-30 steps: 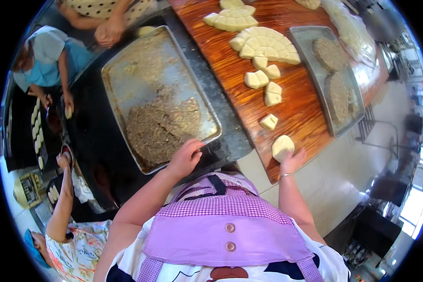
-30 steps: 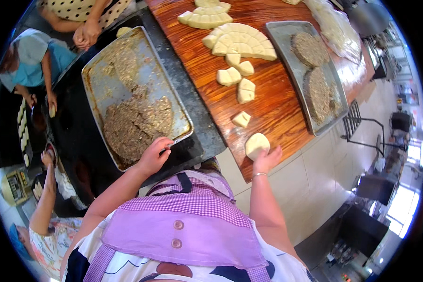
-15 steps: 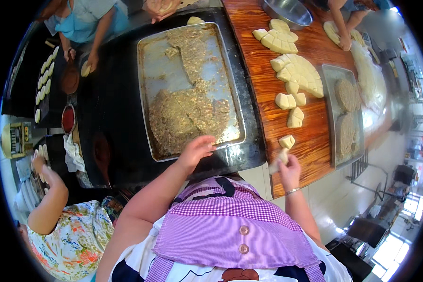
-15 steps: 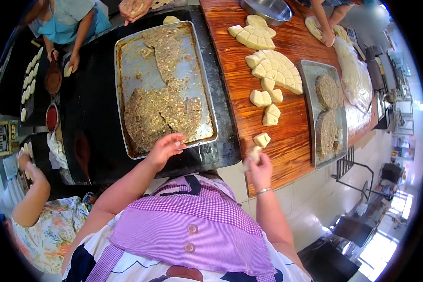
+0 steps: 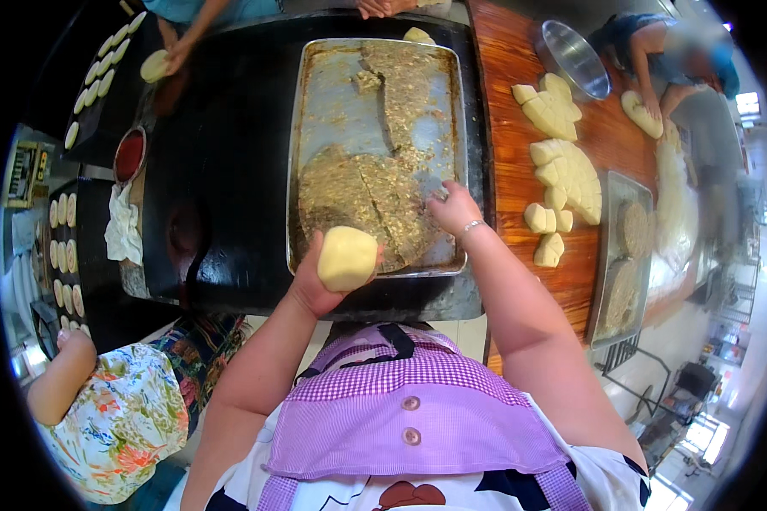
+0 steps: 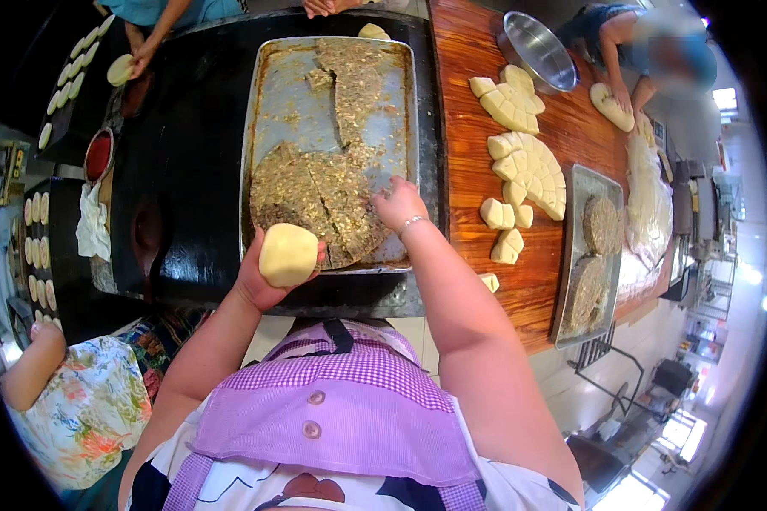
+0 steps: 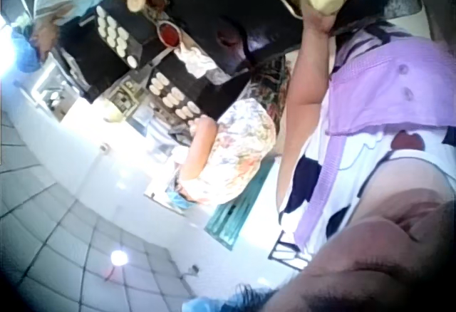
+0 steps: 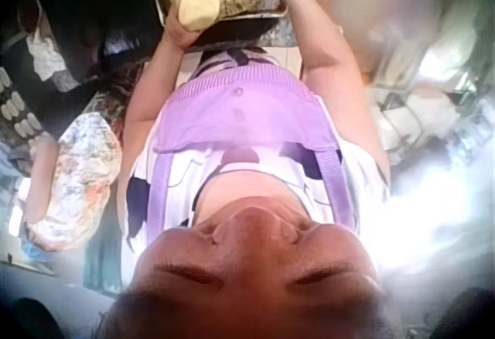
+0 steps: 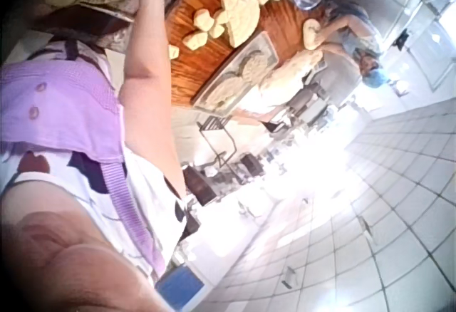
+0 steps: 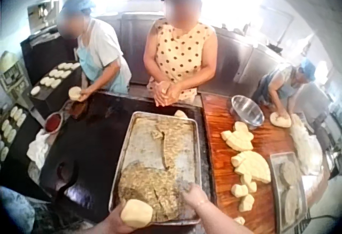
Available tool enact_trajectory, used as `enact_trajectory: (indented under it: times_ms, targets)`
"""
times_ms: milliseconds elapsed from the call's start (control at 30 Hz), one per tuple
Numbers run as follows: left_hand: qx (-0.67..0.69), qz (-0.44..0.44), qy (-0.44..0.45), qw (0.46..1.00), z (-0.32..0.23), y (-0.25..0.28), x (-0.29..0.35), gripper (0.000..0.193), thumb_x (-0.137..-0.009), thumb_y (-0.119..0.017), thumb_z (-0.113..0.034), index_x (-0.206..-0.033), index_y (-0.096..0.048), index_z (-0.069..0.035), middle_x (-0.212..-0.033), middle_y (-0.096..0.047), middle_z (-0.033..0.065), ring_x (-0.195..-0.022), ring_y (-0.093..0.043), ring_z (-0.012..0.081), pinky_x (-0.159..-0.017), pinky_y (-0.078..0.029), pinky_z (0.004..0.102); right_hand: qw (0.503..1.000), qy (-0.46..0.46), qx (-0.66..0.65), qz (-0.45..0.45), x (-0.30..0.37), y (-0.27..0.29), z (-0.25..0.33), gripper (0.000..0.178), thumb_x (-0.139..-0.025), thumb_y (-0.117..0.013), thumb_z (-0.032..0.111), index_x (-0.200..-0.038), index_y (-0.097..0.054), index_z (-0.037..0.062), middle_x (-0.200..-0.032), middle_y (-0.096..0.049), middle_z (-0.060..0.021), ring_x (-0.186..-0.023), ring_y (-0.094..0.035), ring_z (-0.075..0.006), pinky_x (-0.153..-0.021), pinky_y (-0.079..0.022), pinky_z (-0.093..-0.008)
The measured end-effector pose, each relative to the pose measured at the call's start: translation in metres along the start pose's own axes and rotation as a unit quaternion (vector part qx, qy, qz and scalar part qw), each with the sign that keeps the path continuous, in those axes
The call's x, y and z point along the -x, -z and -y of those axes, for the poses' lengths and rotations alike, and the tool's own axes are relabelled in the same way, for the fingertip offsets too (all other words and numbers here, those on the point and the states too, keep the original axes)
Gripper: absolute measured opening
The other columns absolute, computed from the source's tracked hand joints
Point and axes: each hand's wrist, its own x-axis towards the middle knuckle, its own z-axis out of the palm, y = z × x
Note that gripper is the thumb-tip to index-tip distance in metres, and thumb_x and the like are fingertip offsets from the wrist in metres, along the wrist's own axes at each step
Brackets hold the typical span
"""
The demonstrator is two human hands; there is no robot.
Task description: The person is flattening pieces of dough by hand, adding a spoonful of stuffing mixture from a large tray, and pinching the dough closed to form round stuffed pastries.
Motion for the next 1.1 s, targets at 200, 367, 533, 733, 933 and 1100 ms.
enact_trajectory:
  times_ms: [200,367,533,733,933,1100]
  targets:
    - [-0.033,-0.087,-0.049,0.994,0.017,0.017,0.011,0.059,-0.105,-0.033,-0.051,-0.140,-0.047,-0.006,-0.137,-0.056,0.0138,-0.127,-0.054,0.0274,-0.108,-0.042,0.0421,0.983,-0.098,0.066,0.138,-0.047,-0.019,0.008,0.065,-0.077,-0.068,0.035,-0.130,-0.057,-0.0011,-0.111,-0.070,-0.0194,-0.101,-0.068,-0.0309,-0.090,-0.052,-0.0356]
    - [-0.027,-0.120,-0.058,0.991,0.016,0.039,0.020,0.057,-0.104,-0.033,-0.053,-0.139,-0.049,-0.011,-0.131,-0.060,0.0083,-0.124,-0.056,0.0261,-0.106,-0.044,0.0425,0.982,-0.122,0.033,0.143,-0.058,-0.015,-0.015,0.052,-0.073,-0.071,0.035,-0.111,-0.068,-0.0002,-0.096,-0.073,-0.0152,-0.087,-0.071,-0.0269,-0.081,-0.054,-0.0333]
    - [-0.064,-0.114,-0.099,0.986,0.010,0.026,0.018,0.055,-0.105,-0.034,-0.048,-0.144,-0.044,-0.009,-0.137,-0.055,0.0100,-0.124,-0.056,0.0245,-0.104,-0.045,0.0410,0.992,-0.110,0.038,0.048,-0.063,-0.037,-0.033,0.044,-0.069,-0.075,0.035,-0.094,-0.074,0.0000,-0.093,-0.074,-0.0159,-0.085,-0.071,-0.0264,-0.079,-0.054,-0.0341]
    - [-0.048,-0.043,-0.089,0.994,0.008,0.008,0.002,0.055,-0.106,-0.030,-0.046,-0.146,-0.042,-0.009,-0.137,-0.055,0.0105,-0.125,-0.055,0.0262,-0.104,-0.044,0.0430,0.988,-0.134,0.053,0.061,-0.060,-0.025,-0.026,0.050,-0.067,-0.078,0.029,-0.103,-0.070,-0.0051,-0.095,-0.073,-0.0167,-0.083,-0.071,-0.0240,-0.076,-0.055,-0.0317]
    - [0.050,-0.064,-0.036,0.996,0.007,-0.011,-0.030,0.066,-0.103,-0.023,-0.059,-0.143,-0.047,-0.012,-0.139,-0.056,0.0102,-0.127,-0.054,0.0290,-0.106,-0.042,0.0490,0.918,-0.021,-0.395,0.001,-0.003,0.011,-0.014,0.063,-0.078,-0.073,0.006,-0.135,-0.049,-0.0060,-0.121,-0.065,-0.0152,-0.097,-0.065,-0.0193,-0.082,-0.055,-0.0300]
    - [0.045,-0.033,-0.014,0.998,0.016,-0.039,-0.051,0.070,-0.100,-0.026,-0.064,-0.140,-0.050,-0.011,-0.136,-0.058,0.0089,-0.125,-0.055,0.0287,-0.107,-0.041,0.0498,0.847,0.393,-0.345,-0.093,0.080,0.023,0.031,0.061,-0.077,-0.074,0.001,-0.133,-0.051,0.0008,-0.135,-0.057,-0.0174,-0.121,-0.059,-0.0264,-0.097,-0.051,-0.0365]
